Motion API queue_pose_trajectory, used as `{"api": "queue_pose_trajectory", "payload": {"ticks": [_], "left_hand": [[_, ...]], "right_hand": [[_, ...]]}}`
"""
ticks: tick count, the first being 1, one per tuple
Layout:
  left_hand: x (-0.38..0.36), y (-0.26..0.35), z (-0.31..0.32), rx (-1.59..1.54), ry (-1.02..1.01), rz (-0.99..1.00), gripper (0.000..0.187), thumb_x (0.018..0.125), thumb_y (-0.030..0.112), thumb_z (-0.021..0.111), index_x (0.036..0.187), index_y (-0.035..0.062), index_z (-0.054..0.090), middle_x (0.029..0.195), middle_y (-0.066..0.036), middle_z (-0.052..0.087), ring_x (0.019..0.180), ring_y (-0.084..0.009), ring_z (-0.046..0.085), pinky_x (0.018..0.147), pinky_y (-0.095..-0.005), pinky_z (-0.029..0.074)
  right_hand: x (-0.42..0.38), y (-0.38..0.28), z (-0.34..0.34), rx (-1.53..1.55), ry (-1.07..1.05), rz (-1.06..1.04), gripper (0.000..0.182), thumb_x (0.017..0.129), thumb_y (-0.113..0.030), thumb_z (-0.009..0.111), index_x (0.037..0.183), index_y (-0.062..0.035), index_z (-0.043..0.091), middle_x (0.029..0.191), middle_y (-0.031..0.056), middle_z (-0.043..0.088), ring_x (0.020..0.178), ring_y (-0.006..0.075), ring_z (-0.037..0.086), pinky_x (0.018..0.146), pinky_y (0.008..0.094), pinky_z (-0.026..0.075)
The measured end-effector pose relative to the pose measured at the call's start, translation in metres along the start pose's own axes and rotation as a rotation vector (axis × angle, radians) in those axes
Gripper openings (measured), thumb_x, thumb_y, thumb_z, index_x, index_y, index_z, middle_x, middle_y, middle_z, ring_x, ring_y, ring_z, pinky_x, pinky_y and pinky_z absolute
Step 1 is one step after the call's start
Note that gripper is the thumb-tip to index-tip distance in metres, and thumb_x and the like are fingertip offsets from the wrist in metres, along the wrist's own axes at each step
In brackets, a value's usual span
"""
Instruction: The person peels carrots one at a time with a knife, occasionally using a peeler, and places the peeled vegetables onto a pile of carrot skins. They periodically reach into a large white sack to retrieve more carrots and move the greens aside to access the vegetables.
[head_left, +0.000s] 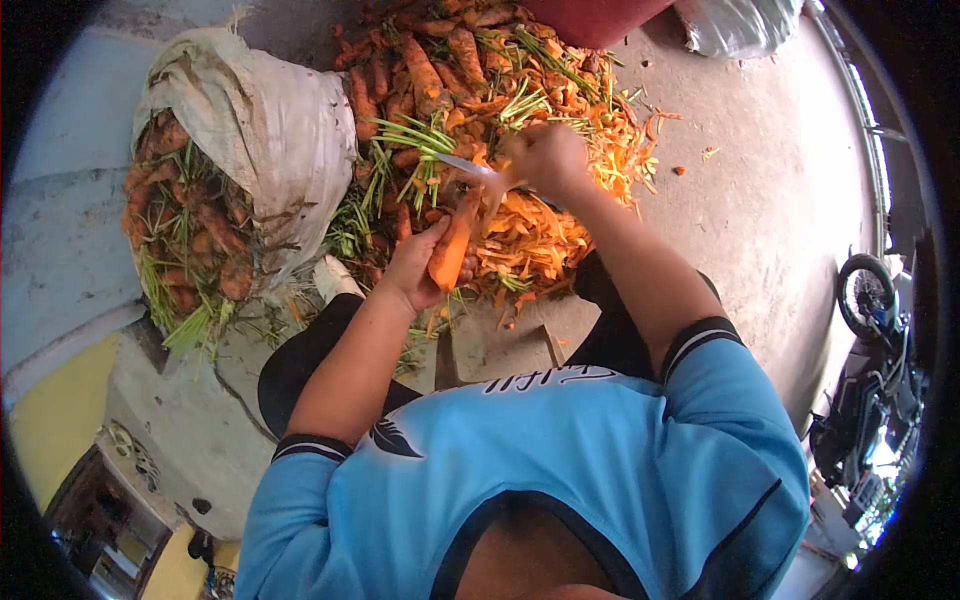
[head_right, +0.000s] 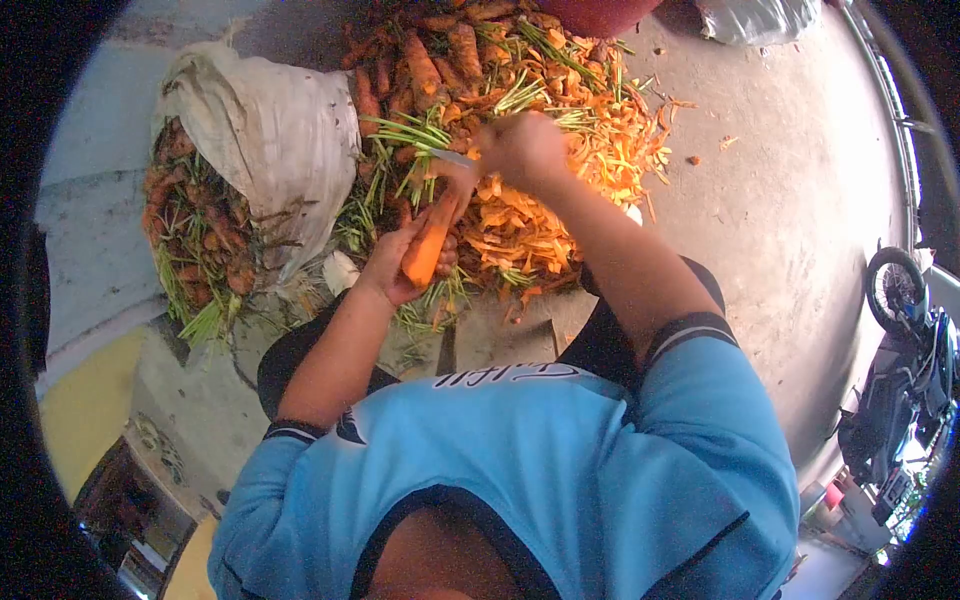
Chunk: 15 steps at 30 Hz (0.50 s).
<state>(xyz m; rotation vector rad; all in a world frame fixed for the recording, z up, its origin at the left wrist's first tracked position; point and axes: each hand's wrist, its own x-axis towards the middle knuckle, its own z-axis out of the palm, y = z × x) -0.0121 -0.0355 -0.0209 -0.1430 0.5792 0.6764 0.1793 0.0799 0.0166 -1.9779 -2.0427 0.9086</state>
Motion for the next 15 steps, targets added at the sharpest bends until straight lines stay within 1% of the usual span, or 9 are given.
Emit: {"api": "queue_pose_trajectory", "payload": {"ticks": [1, 2, 3, 4, 6, 8, 12, 13, 15], "left_hand": [[-0.002, 0.000, 0.008, 0.043, 0.090, 0.024, 0.031, 0.088, 0.031, 0.042, 0.107, 0.0065, 0.047, 0.085, -0.008, 0.053, 0.068, -0.0179, 0.053, 0.057, -0.0285, 0.045], [-0.005, 0.001, 0.022, 0.087, 0.182, 0.047, 0.032, 0.088, 0.032, 0.043, 0.107, 0.0063, 0.047, 0.083, -0.008, 0.053, 0.067, -0.0179, 0.052, 0.056, -0.0286, 0.045], [-0.006, 0.001, 0.030, 0.133, 0.272, 0.069, 0.032, 0.088, 0.032, 0.043, 0.107, 0.0062, 0.047, 0.082, -0.008, 0.052, 0.065, -0.0179, 0.051, 0.055, -0.0287, 0.045], [-0.006, 0.000, 0.028, 0.154, 0.235, 0.053, 0.033, 0.088, 0.032, 0.043, 0.107, 0.0063, 0.046, 0.079, -0.007, 0.050, 0.065, -0.0168, 0.049, 0.055, -0.0274, 0.043], [-0.004, 0.000, 0.021, 0.199, 0.159, 0.028, 0.033, 0.088, 0.032, 0.042, 0.108, 0.0066, 0.045, 0.075, -0.004, 0.046, 0.065, -0.0145, 0.045, 0.053, -0.0248, 0.039], [-0.008, 0.002, 0.019, 0.185, 0.115, 0.000, 0.033, 0.088, 0.033, 0.042, 0.109, 0.0074, 0.045, 0.075, -0.004, 0.046, 0.064, -0.0141, 0.045, 0.052, -0.0244, 0.039], [-0.006, 0.003, 0.016, 0.172, 0.131, -0.010, 0.033, 0.087, 0.034, 0.043, 0.109, 0.0087, 0.044, 0.075, -0.004, 0.046, 0.064, -0.0138, 0.045, 0.051, -0.0240, 0.038], [-0.006, 0.003, 0.017, 0.165, 0.120, -0.021, 0.033, 0.087, 0.034, 0.043, 0.109, 0.0090, 0.044, 0.074, -0.004, 0.046, 0.064, -0.0138, 0.045, 0.051, -0.0239, 0.038], [-0.005, 0.004, 0.020, 0.154, 0.097, -0.041, 0.032, 0.087, 0.034, 0.042, 0.108, 0.0097, 0.044, 0.074, -0.004, 0.045, 0.064, -0.0138, 0.044, 0.050, -0.0238, 0.038]], "right_hand": [[-0.015, -0.015, 0.007, 0.003, 0.037, -0.139, 0.026, 0.070, -0.029, 0.057, 0.067, -0.0030, 0.062, 0.058, 0.0141, 0.058, 0.054, 0.0276, 0.058, 0.056, 0.0350, 0.047], [-0.026, -0.020, 0.012, 0.031, 0.035, -0.377, 0.023, 0.070, -0.027, 0.058, 0.068, -0.0041, 0.063, 0.058, 0.0149, 0.057, 0.053, 0.0277, 0.057, 0.056, 0.0356, 0.047], [-0.023, -0.015, 0.016, 0.019, -0.012, -0.296, 0.030, 0.070, -0.035, 0.055, 0.067, -0.0059, 0.063, 0.059, 0.0162, 0.057, 0.057, 0.0301, 0.058, 0.057, 0.0377, 0.047], [-0.016, -0.006, 0.019, 0.007, -0.057, -0.216, 0.037, 0.071, -0.043, 0.053, 0.067, -0.0078, 0.063, 0.060, 0.0175, 0.057, 0.061, 0.0325, 0.058, 0.059, 0.0397, 0.047], [0.015, 0.020, 0.013, -0.124, -0.049, 0.049, 0.040, 0.071, -0.047, 0.053, 0.067, -0.0076, 0.063, 0.062, 0.0172, 0.058, 0.062, 0.0309, 0.059, 0.057, 0.0396, 0.047], [0.033, 0.047, 0.003, -0.256, 0.055, 0.073, 0.046, 0.068, -0.050, 0.055, 0.064, -0.0045, 0.061, 0.060, 0.0162, 0.058, 0.057, 0.0283, 0.059, 0.056, 0.0391, 0.047], [0.007, 0.011, -0.002, 0.024, 0.069, -0.011, 0.039, 0.069, -0.044, 0.053, 0.071, -0.0063, 0.064, 0.064, 0.0165, 0.059, 0.060, 0.0282, 0.060, 0.058, 0.0386, 0.048], [0.002, 0.006, 0.002, -0.097, 0.088, -0.094, 0.037, 0.070, -0.041, 0.052, 0.072, -0.0065, 0.065, 0.062, 0.0165, 0.058, 0.059, 0.0289, 0.060, 0.058, 0.0382, 0.049], [0.023, 0.030, 0.009, -0.109, 0.058, 0.118, 0.038, 0.069, -0.042, 0.053, 0.070, -0.0059, 0.064, 0.061, 0.0168, 0.058, 0.058, 0.0299, 0.059, 0.058, 0.0381, 0.049]]}}
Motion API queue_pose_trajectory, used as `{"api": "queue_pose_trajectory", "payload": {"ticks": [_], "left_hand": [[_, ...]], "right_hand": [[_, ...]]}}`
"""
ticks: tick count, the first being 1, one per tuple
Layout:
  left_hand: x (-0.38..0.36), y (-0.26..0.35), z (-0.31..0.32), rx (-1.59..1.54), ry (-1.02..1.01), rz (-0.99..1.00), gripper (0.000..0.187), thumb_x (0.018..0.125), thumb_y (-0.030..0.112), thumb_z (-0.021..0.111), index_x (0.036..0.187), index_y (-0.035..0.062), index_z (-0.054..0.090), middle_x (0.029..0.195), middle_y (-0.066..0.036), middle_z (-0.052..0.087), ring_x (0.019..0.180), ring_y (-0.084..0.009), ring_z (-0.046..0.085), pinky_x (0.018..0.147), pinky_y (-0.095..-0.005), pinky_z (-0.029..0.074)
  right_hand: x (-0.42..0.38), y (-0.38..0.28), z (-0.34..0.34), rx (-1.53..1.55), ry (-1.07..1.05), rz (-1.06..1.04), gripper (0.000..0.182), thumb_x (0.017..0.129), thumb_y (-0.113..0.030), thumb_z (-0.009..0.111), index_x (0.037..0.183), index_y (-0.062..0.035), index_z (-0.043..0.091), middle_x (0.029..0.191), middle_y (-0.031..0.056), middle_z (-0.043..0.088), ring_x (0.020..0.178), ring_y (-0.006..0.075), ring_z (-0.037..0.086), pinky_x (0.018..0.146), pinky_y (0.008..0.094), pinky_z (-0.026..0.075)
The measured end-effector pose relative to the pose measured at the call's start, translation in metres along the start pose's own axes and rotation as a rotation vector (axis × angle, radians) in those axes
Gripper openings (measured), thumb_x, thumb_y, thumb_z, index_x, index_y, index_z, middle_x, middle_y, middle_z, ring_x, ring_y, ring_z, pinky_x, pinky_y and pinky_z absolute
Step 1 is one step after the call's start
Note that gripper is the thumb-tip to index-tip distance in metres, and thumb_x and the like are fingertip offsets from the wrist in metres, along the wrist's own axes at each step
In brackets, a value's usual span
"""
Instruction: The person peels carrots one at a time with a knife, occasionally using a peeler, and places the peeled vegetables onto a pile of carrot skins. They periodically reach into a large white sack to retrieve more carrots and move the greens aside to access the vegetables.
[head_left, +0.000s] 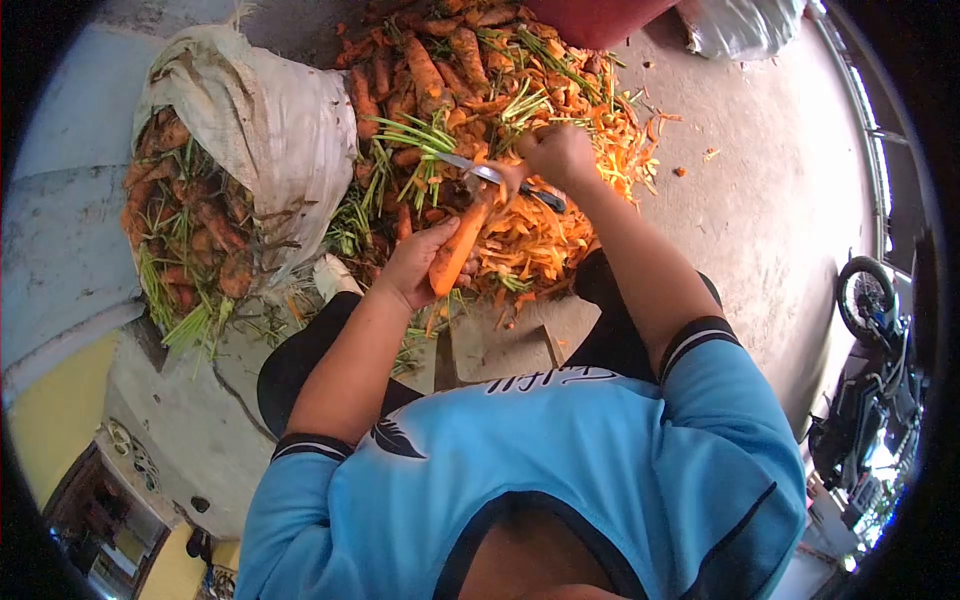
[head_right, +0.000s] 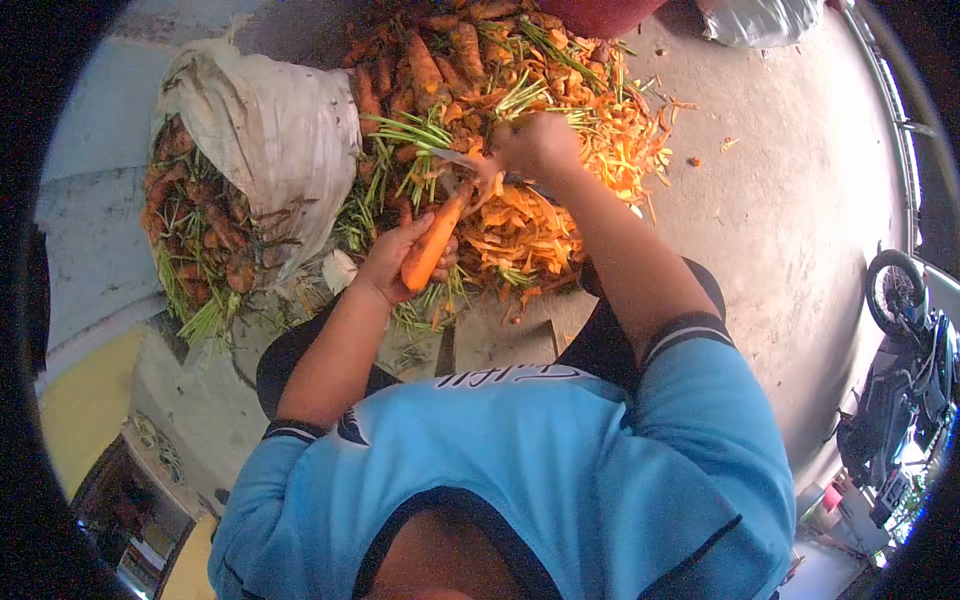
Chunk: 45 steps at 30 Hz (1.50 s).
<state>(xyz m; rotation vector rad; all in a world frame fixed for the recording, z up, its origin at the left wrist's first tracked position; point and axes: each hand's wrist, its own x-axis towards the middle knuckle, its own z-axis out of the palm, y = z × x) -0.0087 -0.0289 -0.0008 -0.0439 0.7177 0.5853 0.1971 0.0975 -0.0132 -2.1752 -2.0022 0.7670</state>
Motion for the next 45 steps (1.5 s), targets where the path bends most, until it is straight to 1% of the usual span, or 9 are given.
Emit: {"api": "queue_pose_trajectory", "payload": {"ticks": [5, 11, 17, 23, 29, 31, 35, 41, 45], "left_hand": [[-0.003, 0.002, -0.002, 0.004, 0.054, 0.025, 0.030, 0.087, 0.032, 0.042, 0.107, 0.0096, 0.044, 0.075, -0.004, 0.046, 0.063, -0.0141, 0.044, 0.049, -0.0242, 0.038], [0.003, -0.005, 0.002, 0.017, 0.147, 0.124, 0.029, 0.087, 0.031, 0.043, 0.106, 0.0092, 0.045, 0.081, -0.006, 0.051, 0.067, -0.0163, 0.050, 0.051, -0.0272, 0.041], [0.002, -0.005, -0.008, 0.106, 0.044, 0.152, 0.027, 0.086, 0.029, 0.045, 0.105, 0.0106, 0.048, 0.088, -0.006, 0.053, 0.076, -0.0165, 0.054, 0.060, -0.0294, 0.044], [0.002, -0.004, 0.007, 0.016, 0.109, 0.149, 0.029, 0.085, 0.028, 0.048, 0.109, 0.0109, 0.045, 0.085, -0.006, 0.052, 0.078, -0.0174, 0.052, 0.063, -0.0281, 0.044], [0.010, -0.009, -0.026, -0.038, -0.034, 0.030, 0.035, 0.084, 0.033, 0.049, 0.108, 0.0082, 0.045, 0.088, -0.007, 0.053, 0.077, -0.0176, 0.053, 0.062, -0.0290, 0.044], [0.006, -0.008, -0.016, -0.034, 0.056, 0.059, 0.035, 0.085, 0.034, 0.049, 0.108, 0.0078, 0.045, 0.086, -0.007, 0.053, 0.074, -0.0172, 0.052, 0.060, -0.0288, 0.044], [0.005, -0.007, 0.001, 0.041, 0.132, 0.112, 0.033, 0.086, 0.033, 0.047, 0.107, 0.0086, 0.045, 0.081, -0.006, 0.050, 0.067, -0.0157, 0.049, 0.056, -0.0284, 0.044], [0.004, -0.007, -0.004, 0.054, 0.054, 0.090, 0.031, 0.086, 0.031, 0.046, 0.108, 0.0096, 0.045, 0.083, -0.004, 0.050, 0.069, -0.0150, 0.049, 0.056, -0.0278, 0.045], [0.005, -0.005, -0.004, -0.004, 0.070, 0.109, 0.029, 0.086, 0.030, 0.047, 0.109, 0.0112, 0.045, 0.085, -0.004, 0.050, 0.070, -0.0151, 0.049, 0.056, -0.0272, 0.045]], "right_hand": [[0.003, 0.006, -0.013, 0.035, 0.059, -0.001, 0.045, 0.070, -0.048, 0.053, 0.062, -0.0043, 0.061, 0.056, 0.0169, 0.056, 0.055, 0.0316, 0.058, 0.054, 0.0388, 0.048], [-0.057, -0.040, 0.007, 0.019, -0.091, -0.430, 0.042, 0.071, -0.049, 0.052, 0.073, -0.0086, 0.064, 0.066, 0.0158, 0.059, 0.065, 0.0312, 0.059, 0.062, 0.0393, 0.048], [0.011, 0.012, -0.009, -0.057, 0.019, 0.072, 0.045, 0.067, -0.051, 0.055, 0.062, -0.0066, 0.062, 0.058, 0.0123, 0.058, 0.054, 0.0251, 0.058, 0.051, 0.0350, 0.047], [-0.059, -0.042, 0.002, 0.145, -0.069, -0.584, 0.040, 0.072, -0.046, 0.052, 0.068, -0.0079, 0.064, 0.059, 0.0145, 0.058, 0.058, 0.0300, 0.059, 0.059, 0.0385, 0.048], [0.012, 0.010, -0.010, -0.161, -0.099, 0.076, 0.042, 0.070, -0.045, 0.056, 0.070, -0.0033, 0.063, 0.061, 0.0135, 0.059, 0.057, 0.0242, 0.060, 0.056, 0.0344, 0.049], [-0.009, -0.016, -0.019, -0.015, -0.119, 0.063, 0.040, 0.070, -0.045, 0.056, 0.074, -0.0061, 0.064, 0.062, 0.0125, 0.060, 0.059, 0.0241, 0.060, 0.057, 0.0339, 0.049], [-0.062, -0.045, 0.002, 0.161, -0.109, -0.520, 0.028, 0.068, -0.032, 0.060, 0.064, -0.0041, 0.062, 0.054, 0.0166, 0.053, 0.051, 0.0291, 0.055, 0.053, 0.0364, 0.045], [0.020, 0.022, -0.001, -0.241, -0.025, 0.052, 0.048, 0.073, -0.047, 0.050, 0.065, -0.0004, 0.062, 0.055, 0.0159, 0.056, 0.054, 0.0287, 0.059, 0.052, 0.0382, 0.048], [-0.011, -0.010, -0.002, 0.090, 0.025, -0.086, 0.041, 0.072, -0.043, 0.053, 0.066, -0.0038, 0.062, 0.058, 0.0149, 0.057, 0.055, 0.0293, 0.058, 0.054, 0.0374, 0.048]]}}
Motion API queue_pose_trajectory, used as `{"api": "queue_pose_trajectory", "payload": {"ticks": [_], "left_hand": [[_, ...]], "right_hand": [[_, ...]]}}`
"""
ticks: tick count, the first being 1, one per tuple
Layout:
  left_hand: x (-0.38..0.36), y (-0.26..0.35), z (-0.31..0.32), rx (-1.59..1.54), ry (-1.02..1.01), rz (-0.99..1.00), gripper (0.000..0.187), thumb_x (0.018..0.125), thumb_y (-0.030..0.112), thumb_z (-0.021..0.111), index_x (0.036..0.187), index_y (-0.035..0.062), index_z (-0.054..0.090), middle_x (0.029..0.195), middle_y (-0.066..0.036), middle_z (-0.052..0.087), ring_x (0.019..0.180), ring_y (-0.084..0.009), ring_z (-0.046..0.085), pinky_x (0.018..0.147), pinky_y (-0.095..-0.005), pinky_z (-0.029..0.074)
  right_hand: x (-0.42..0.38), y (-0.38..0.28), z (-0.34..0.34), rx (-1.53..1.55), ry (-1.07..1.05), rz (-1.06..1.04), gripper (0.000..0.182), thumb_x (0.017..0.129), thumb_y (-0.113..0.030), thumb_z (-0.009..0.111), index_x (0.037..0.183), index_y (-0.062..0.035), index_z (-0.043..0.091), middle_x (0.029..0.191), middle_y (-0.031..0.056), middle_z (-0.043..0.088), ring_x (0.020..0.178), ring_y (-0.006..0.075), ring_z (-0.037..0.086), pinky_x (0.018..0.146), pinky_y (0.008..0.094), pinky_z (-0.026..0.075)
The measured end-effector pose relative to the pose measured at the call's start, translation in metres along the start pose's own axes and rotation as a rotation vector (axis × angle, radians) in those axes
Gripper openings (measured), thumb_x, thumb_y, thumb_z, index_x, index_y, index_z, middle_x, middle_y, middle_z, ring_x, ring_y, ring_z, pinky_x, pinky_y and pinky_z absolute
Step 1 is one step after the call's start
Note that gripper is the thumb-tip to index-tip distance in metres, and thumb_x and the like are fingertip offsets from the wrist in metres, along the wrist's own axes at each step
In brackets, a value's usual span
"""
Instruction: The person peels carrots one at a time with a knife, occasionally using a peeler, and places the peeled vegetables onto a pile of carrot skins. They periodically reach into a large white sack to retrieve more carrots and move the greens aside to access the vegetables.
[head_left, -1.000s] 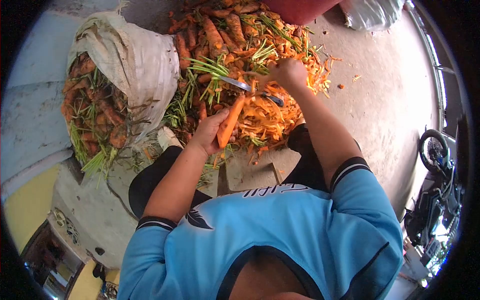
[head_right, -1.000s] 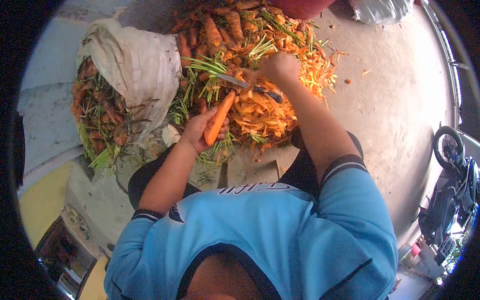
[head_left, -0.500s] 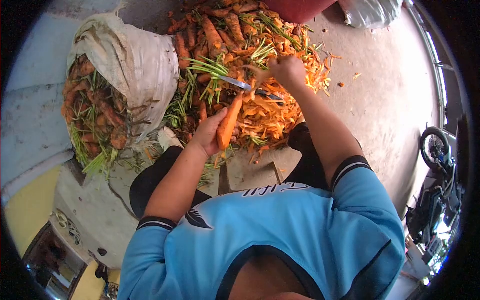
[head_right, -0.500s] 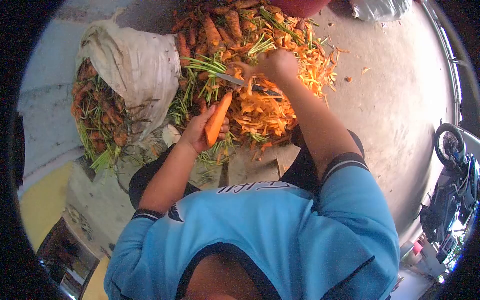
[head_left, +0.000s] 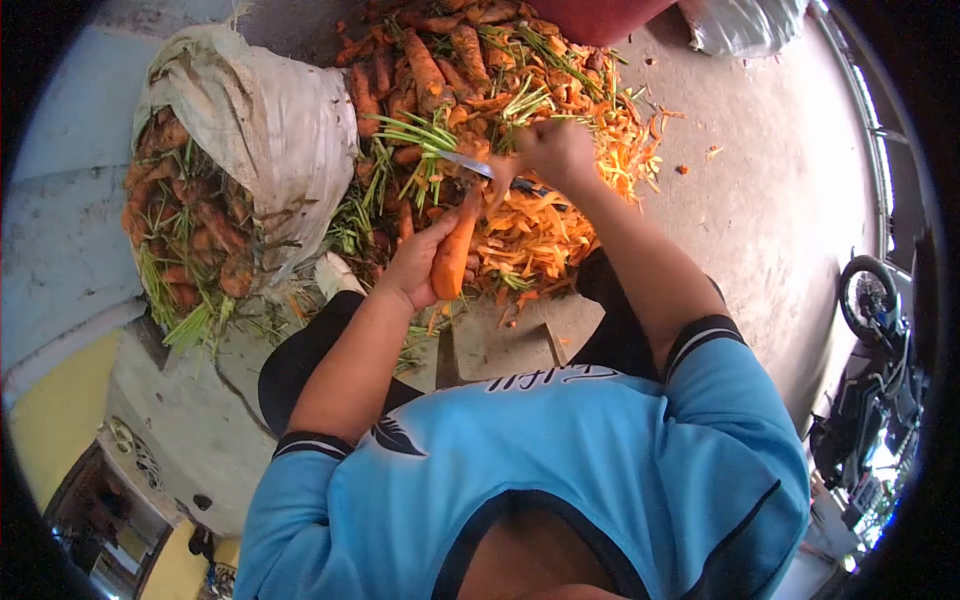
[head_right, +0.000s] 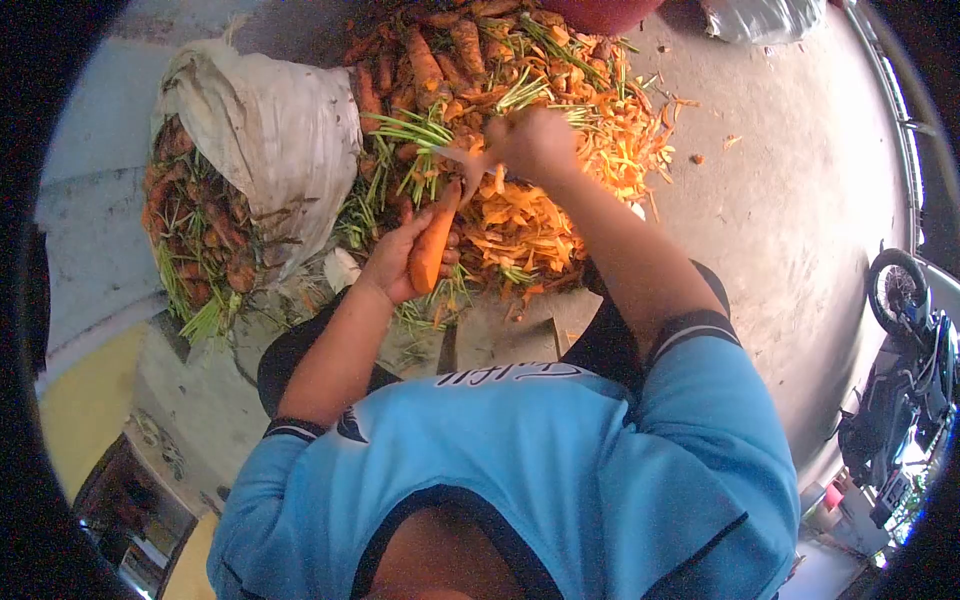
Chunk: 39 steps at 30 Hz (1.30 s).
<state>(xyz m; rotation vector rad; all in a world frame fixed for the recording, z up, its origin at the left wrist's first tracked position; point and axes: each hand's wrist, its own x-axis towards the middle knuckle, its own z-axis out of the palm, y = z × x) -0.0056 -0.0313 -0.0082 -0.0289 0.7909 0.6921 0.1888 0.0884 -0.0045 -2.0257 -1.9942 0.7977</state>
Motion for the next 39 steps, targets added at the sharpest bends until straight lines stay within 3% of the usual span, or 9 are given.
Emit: {"api": "queue_pose_trajectory", "payload": {"ticks": [4, 9, 12, 16, 20, 23, 29, 35, 39], "left_hand": [[-0.001, 0.001, 0.013, 0.042, 0.079, -0.004, 0.029, 0.087, 0.030, 0.046, 0.110, 0.0125, 0.044, 0.084, -0.005, 0.050, 0.070, -0.0161, 0.049, 0.055, -0.0277, 0.044], [0.003, -0.006, -0.010, 0.058, 0.010, -0.082, 0.029, 0.087, 0.033, 0.045, 0.105, 0.0105, 0.048, 0.086, -0.005, 0.053, 0.069, -0.0169, 0.053, 0.053, -0.0286, 0.044], [0.003, -0.006, -0.013, 0.091, 0.058, -0.059, 0.031, 0.086, 0.034, 0.046, 0.105, 0.0100, 0.048, 0.085, -0.005, 0.054, 0.069, -0.0173, 0.055, 0.052, -0.0292, 0.044], [0.001, -0.001, -0.005, 0.060, -0.062, -0.019, 0.031, 0.087, 0.029, 0.045, 0.111, 0.0090, 0.045, 0.085, -0.005, 0.054, 0.070, -0.0154, 0.055, 0.061, -0.0294, 0.047], [0.001, -0.003, -0.005, 0.099, 0.011, -0.006, 0.033, 0.084, 0.033, 0.049, 0.110, 0.0122, 0.045, 0.081, -0.005, 0.053, 0.067, -0.0180, 0.055, 0.056, -0.0314, 0.048], [0.004, -0.006, -0.014, 0.077, -0.005, -0.019, 0.034, 0.085, 0.033, 0.049, 0.111, 0.0124, 0.045, 0.081, -0.005, 0.053, 0.067, -0.0181, 0.055, 0.056, -0.0320, 0.048], [0.000, -0.001, 0.001, 0.095, -0.011, -0.039, 0.034, 0.086, 0.033, 0.047, 0.113, 0.0128, 0.044, 0.081, -0.006, 0.052, 0.069, -0.0185, 0.054, 0.058, -0.0313, 0.048], [0.003, -0.007, -0.011, 0.022, -0.029, -0.031, 0.030, 0.086, 0.032, 0.046, 0.107, 0.0092, 0.046, 0.085, -0.008, 0.054, 0.069, -0.0187, 0.056, 0.055, -0.0329, 0.049], [0.001, -0.004, -0.006, 0.014, 0.044, -0.012, 0.029, 0.087, 0.029, 0.046, 0.105, 0.0064, 0.047, 0.088, -0.009, 0.055, 0.072, -0.0182, 0.057, 0.059, -0.0324, 0.049]], "right_hand": [[-0.047, -0.036, 0.004, 0.013, -0.120, -0.556, 0.034, 0.069, -0.041, 0.055, 0.069, -0.0085, 0.065, 0.061, 0.0139, 0.059, 0.060, 0.0298, 0.059, 0.059, 0.0385, 0.047], [0.021, 0.021, -0.013, -0.337, -0.146, 0.134, 0.045, 0.073, -0.048, 0.051, 0.061, -0.0055, 0.063, 0.057, 0.0125, 0.059, 0.053, 0.0252, 0.059, 0.053, 0.0359, 0.048], [0.010, 0.006, -0.012, -0.080, -0.027, 0.089, 0.045, 0.071, -0.046, 0.053, 0.061, -0.0028, 0.061, 0.057, 0.0160, 0.057, 0.056, 0.0299, 0.058, 0.057, 0.0370, 0.048], [-0.039, -0.029, 0.015, 0.039, -0.122, -0.422, 0.042, 0.071, -0.045, 0.054, 0.066, -0.0039, 0.061, 0.060, 0.0170, 0.057, 0.060, 0.0313, 0.058, 0.063, 0.0386, 0.048], [0.007, 0.002, -0.006, -0.295, -0.249, 0.060, 0.048, 0.070, -0.049, 0.054, 0.066, -0.0019, 0.061, 0.059, 0.0100, 0.060, 0.056, 0.0228, 0.060, 0.056, 0.0362, 0.049], [0.020, 0.021, -0.013, -0.157, -0.011, 0.196, 0.046, 0.071, -0.048, 0.054, 0.066, -0.0025, 0.062, 0.056, 0.0086, 0.059, 0.055, 0.0228, 0.060, 0.055, 0.0359, 0.049], [-0.043, -0.028, 0.014, -0.013, -0.082, -0.594, 0.035, 0.070, -0.041, 0.055, 0.066, -0.0072, 0.062, 0.060, 0.0119, 0.059, 0.058, 0.0280, 0.059, 0.058, 0.0381, 0.048], [0.025, 0.030, -0.004, -0.181, -0.086, 0.180, 0.040, 0.071, -0.046, 0.051, 0.068, -0.0087, 0.064, 0.060, 0.0123, 0.059, 0.058, 0.0270, 0.059, 0.059, 0.0371, 0.048], [-0.026, -0.028, -0.003, 0.016, -0.145, -0.112, 0.037, 0.071, -0.046, 0.052, 0.070, -0.0118, 0.065, 0.063, 0.0144, 0.059, 0.062, 0.0312, 0.059, 0.061, 0.0390, 0.048]]}}
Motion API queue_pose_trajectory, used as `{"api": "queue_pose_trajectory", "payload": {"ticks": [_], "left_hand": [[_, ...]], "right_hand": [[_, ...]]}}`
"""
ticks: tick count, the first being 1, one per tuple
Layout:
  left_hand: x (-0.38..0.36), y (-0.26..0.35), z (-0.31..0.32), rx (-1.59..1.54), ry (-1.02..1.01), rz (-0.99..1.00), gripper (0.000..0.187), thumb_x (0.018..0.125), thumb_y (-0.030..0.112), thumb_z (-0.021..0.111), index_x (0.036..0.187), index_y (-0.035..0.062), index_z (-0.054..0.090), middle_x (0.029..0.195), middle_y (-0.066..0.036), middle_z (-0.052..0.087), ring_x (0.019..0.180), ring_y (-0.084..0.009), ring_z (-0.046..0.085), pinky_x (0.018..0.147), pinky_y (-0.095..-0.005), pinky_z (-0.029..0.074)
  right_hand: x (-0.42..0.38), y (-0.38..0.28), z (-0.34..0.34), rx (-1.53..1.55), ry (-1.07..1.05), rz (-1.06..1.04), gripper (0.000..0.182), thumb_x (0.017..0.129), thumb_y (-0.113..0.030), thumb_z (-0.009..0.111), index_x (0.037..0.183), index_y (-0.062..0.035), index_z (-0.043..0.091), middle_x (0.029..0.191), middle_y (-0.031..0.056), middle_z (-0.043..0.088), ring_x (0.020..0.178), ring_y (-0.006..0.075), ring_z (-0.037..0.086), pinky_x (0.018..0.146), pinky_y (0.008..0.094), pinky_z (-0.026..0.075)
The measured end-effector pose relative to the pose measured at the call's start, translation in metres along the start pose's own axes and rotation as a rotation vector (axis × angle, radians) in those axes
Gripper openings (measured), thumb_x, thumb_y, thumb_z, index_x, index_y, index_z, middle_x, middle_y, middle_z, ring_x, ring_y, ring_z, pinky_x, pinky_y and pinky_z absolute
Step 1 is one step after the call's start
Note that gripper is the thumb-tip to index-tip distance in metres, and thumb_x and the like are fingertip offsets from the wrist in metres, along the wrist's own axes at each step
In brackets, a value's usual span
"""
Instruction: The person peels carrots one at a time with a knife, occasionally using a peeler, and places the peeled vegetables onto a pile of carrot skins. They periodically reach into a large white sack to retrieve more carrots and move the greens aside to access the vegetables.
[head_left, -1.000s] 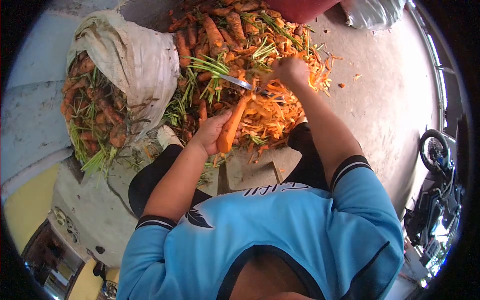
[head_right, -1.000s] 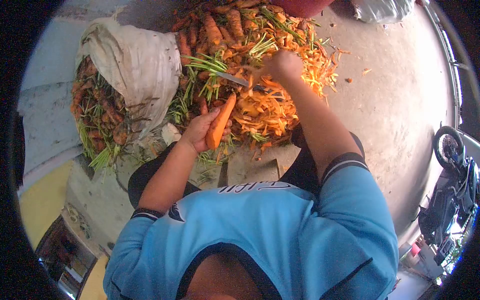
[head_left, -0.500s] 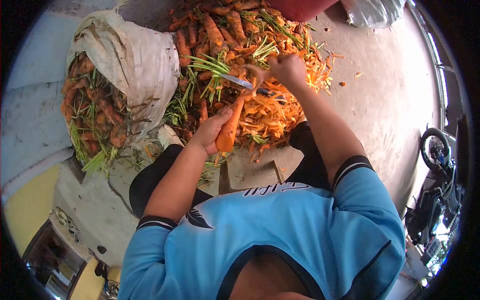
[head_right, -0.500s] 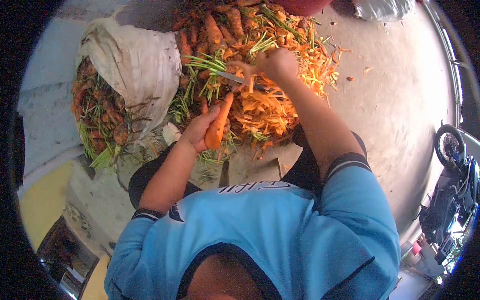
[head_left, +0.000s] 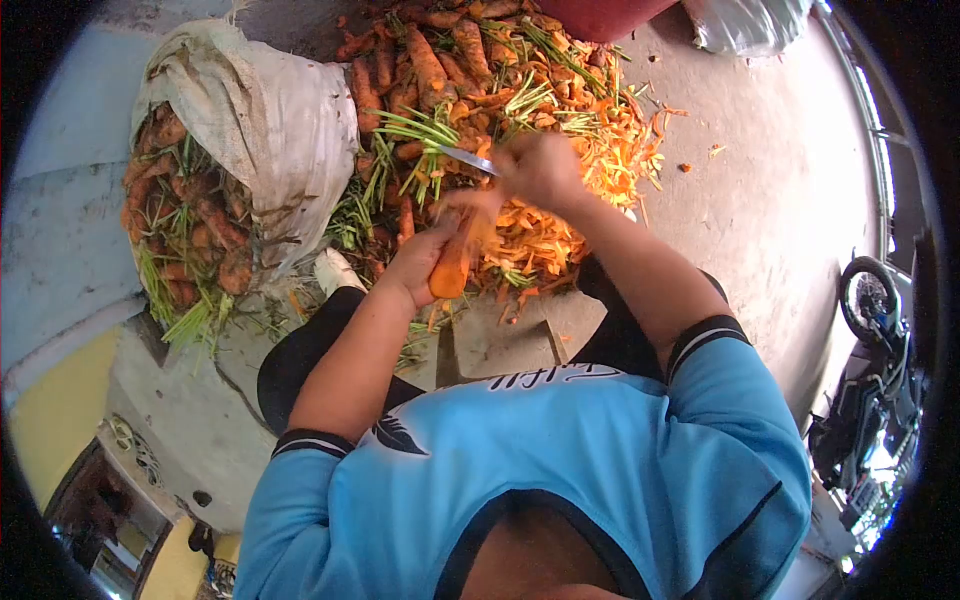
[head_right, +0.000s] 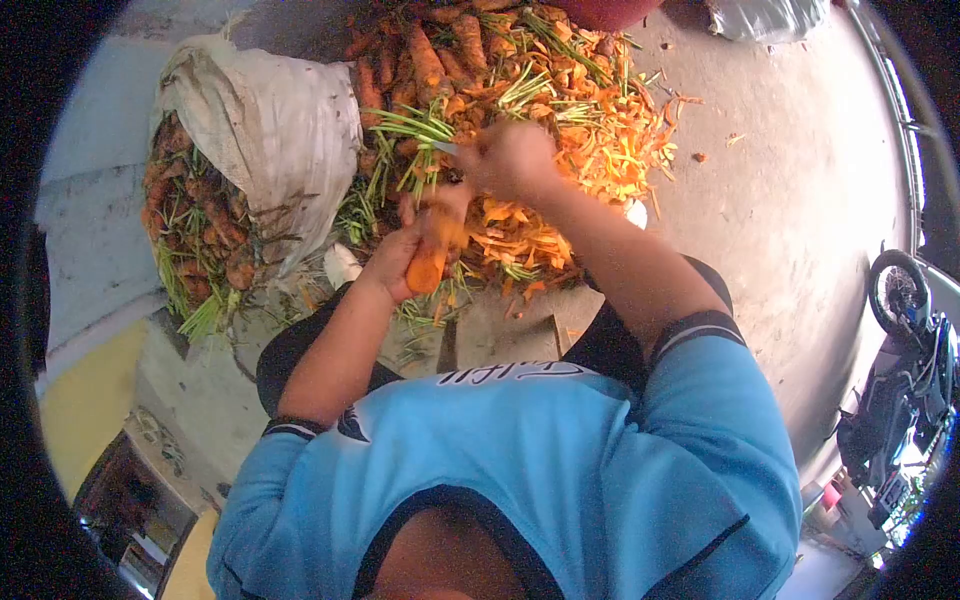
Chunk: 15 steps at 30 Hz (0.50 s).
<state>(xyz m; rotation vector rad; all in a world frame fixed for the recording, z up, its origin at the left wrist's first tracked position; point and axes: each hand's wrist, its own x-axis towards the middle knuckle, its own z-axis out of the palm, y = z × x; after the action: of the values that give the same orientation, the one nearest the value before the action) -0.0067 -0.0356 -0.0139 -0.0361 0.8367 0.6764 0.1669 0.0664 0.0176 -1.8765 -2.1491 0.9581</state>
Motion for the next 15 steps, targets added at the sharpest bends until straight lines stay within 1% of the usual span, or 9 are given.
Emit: {"api": "queue_pose_trajectory", "payload": {"ticks": [1, 3, 5, 6, 8, 9, 12, 13, 15], "left_hand": [[0.001, 0.001, 0.000, 0.023, -0.028, -0.015, 0.029, 0.087, 0.030, 0.046, 0.105, 0.0066, 0.047, 0.088, -0.009, 0.055, 0.072, -0.0180, 0.057, 0.059, -0.0320, 0.049], [0.002, 0.002, -0.001, 0.072, -0.081, -0.044, 0.029, 0.087, 0.030, 0.046, 0.105, 0.0070, 0.047, 0.087, -0.009, 0.055, 0.072, -0.0177, 0.057, 0.060, -0.0313, 0.049], [0.004, 0.000, 0.001, 0.062, -0.010, 0.008, 0.031, 0.086, 0.031, 0.047, 0.105, 0.0073, 0.047, 0.087, -0.009, 0.056, 0.072, -0.0176, 0.057, 0.057, -0.0308, 0.049], [0.004, -0.001, 0.000, 0.057, 0.027, 0.033, 0.031, 0.085, 0.032, 0.047, 0.105, 0.0074, 0.047, 0.087, -0.009, 0.056, 0.071, -0.0176, 0.057, 0.056, -0.0305, 0.049], [0.005, -0.003, -0.008, 0.041, -0.059, 0.005, 0.032, 0.085, 0.033, 0.047, 0.105, 0.0080, 0.048, 0.085, -0.008, 0.056, 0.070, -0.0175, 0.057, 0.055, -0.0301, 0.048], [0.005, -0.004, -0.011, 0.035, -0.103, -0.013, 0.032, 0.085, 0.033, 0.047, 0.105, 0.0082, 0.048, 0.084, -0.008, 0.056, 0.069, -0.0175, 0.057, 0.055, -0.0298, 0.048], [0.009, -0.003, -0.011, 0.028, -0.033, -0.025, 0.032, 0.086, 0.034, 0.046, 0.107, 0.0097, 0.047, 0.082, -0.007, 0.054, 0.068, -0.0177, 0.055, 0.055, -0.0301, 0.047], [0.008, -0.003, -0.008, 0.018, -0.044, -0.041, 0.032, 0.086, 0.034, 0.046, 0.107, 0.0100, 0.047, 0.081, -0.007, 0.053, 0.067, -0.0176, 0.054, 0.054, -0.0300, 0.047], [0.004, 0.000, -0.001, -0.001, -0.065, -0.071, 0.032, 0.086, 0.035, 0.046, 0.107, 0.0107, 0.046, 0.079, -0.006, 0.052, 0.066, -0.0175, 0.053, 0.054, -0.0298, 0.046]], "right_hand": [[-0.015, -0.010, 0.005, 0.007, 0.059, -0.228, 0.029, 0.070, -0.032, 0.057, 0.064, -0.0038, 0.061, 0.057, 0.0151, 0.056, 0.053, 0.0298, 0.056, 0.055, 0.0371, 0.046], [-0.009, 0.006, 0.026, 0.008, 0.042, -0.288, 0.031, 0.068, -0.035, 0.060, 0.066, -0.0045, 0.061, 0.056, 0.0150, 0.055, 0.053, 0.0298, 0.056, 0.054, 0.0371, 0.046], [0.014, 0.029, 0.016, -0.185, 0.023, -0.060, 0.040, 0.070, -0.048, 0.053, 0.068, -0.0098, 0.064, 0.060, 0.0129, 0.060, 0.059, 0.0259, 0.060, 0.060, 0.0376, 0.048], [0.025, 0.025, -0.010, -0.198, -0.160, 0.228, 0.046, 0.071, -0.049, 0.052, 0.065, -0.0048, 0.063, 0.055, 0.0111, 0.058, 0.054, 0.0220, 0.060, 0.055, 0.0349, 0.049], [0.042, 0.061, -0.005, -0.245, 0.109, 0.207, 0.050, 0.073, -0.049, 0.050, 0.063, -0.0020, 0.062, 0.049, 0.0098, 0.056, 0.051, 0.0222, 0.059, 0.051, 0.0342, 0.049], [0.040, 0.057, -0.013, -0.146, 0.170, 0.197, 0.048, 0.072, -0.049, 0.050, 0.063, -0.0031, 0.062, 0.050, 0.0106, 0.056, 0.052, 0.0238, 0.059, 0.051, 0.0349, 0.049], [0.007, 0.012, 0.004, 0.012, 0.077, -0.051, 0.038, 0.071, -0.043, 0.052, 0.067, -0.0073, 0.063, 0.060, 0.0162, 0.057, 0.059, 0.0316, 0.058, 0.058, 0.0383, 0.048], [-0.009, -0.005, 0.002, -0.070, 0.014, -0.177, 0.035, 0.071, -0.042, 0.053, 0.069, -0.0082, 0.063, 0.060, 0.0149, 0.058, 0.058, 0.0312, 0.058, 0.061, 0.0378, 0.048], [-0.011, -0.001, 0.013, -0.038, -0.004, -0.167, 0.035, 0.070, -0.043, 0.053, 0.071, -0.0096, 0.064, 0.061, 0.0136, 0.059, 0.057, 0.0296, 0.059, 0.059, 0.0370, 0.048]]}}
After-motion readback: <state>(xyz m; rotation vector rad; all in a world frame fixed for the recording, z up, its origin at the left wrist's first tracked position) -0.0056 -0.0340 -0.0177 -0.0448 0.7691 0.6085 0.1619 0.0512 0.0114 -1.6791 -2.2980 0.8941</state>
